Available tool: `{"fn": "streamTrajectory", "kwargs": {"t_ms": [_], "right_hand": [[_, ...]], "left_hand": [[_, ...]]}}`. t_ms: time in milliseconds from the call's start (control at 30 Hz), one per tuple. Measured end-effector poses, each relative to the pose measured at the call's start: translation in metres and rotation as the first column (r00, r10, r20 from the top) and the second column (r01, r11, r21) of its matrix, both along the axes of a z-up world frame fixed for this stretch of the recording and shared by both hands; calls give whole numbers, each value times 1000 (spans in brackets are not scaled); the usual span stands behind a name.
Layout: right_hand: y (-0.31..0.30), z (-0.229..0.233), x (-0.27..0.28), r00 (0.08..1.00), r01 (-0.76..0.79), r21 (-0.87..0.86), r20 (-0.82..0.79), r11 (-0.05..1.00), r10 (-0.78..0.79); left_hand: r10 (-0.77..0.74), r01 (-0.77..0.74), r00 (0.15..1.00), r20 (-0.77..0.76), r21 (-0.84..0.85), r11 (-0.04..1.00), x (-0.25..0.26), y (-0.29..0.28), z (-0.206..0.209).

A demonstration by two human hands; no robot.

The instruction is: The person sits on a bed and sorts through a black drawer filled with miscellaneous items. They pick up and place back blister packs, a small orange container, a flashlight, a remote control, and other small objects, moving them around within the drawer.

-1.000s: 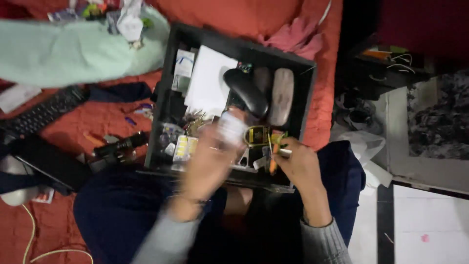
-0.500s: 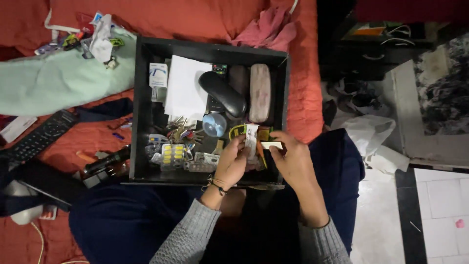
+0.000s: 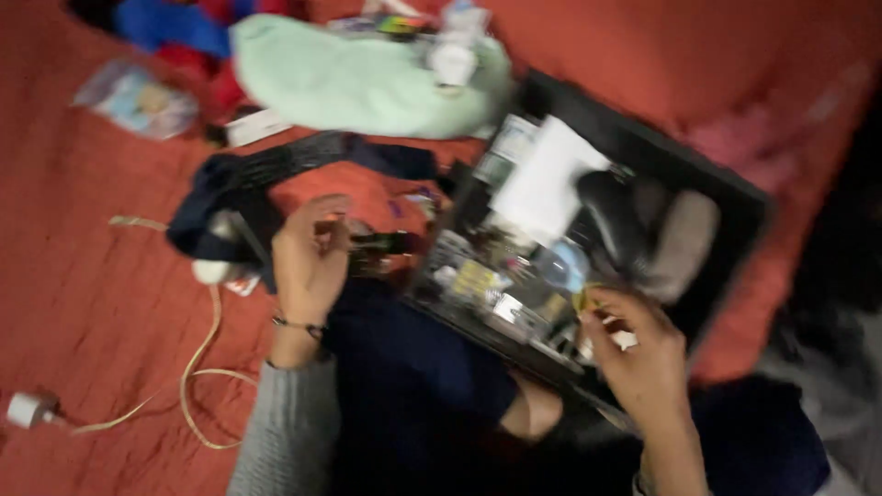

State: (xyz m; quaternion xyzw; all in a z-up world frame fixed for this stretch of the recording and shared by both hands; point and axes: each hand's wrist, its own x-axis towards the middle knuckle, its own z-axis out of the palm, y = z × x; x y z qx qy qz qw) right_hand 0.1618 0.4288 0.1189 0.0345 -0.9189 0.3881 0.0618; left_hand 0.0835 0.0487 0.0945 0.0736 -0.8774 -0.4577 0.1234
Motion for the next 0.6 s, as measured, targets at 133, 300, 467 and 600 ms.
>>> {"fn": "streamTrajectory", "kwargs": {"t_ms": [133,300,467,600], "right_hand": [[-90,13,-62,948,-310,60,-62,949,313],[-199,-14,-131,809,-555,386,44,737,586],[-259,-66,-169,680,-723,513,647,464,345],[-271,-105,-184,696,-685,514,672,517,253]], "left_hand": [[-279,290,957,81,-322,901,-7,-70,-47],[-197,324,935,295,-484,813,-21,-54,-60],[13,-24,1000,-27,-467,884,-30,-81,-105],[239,-313,939,-248,-325,892,-22,-100,-119]]}}
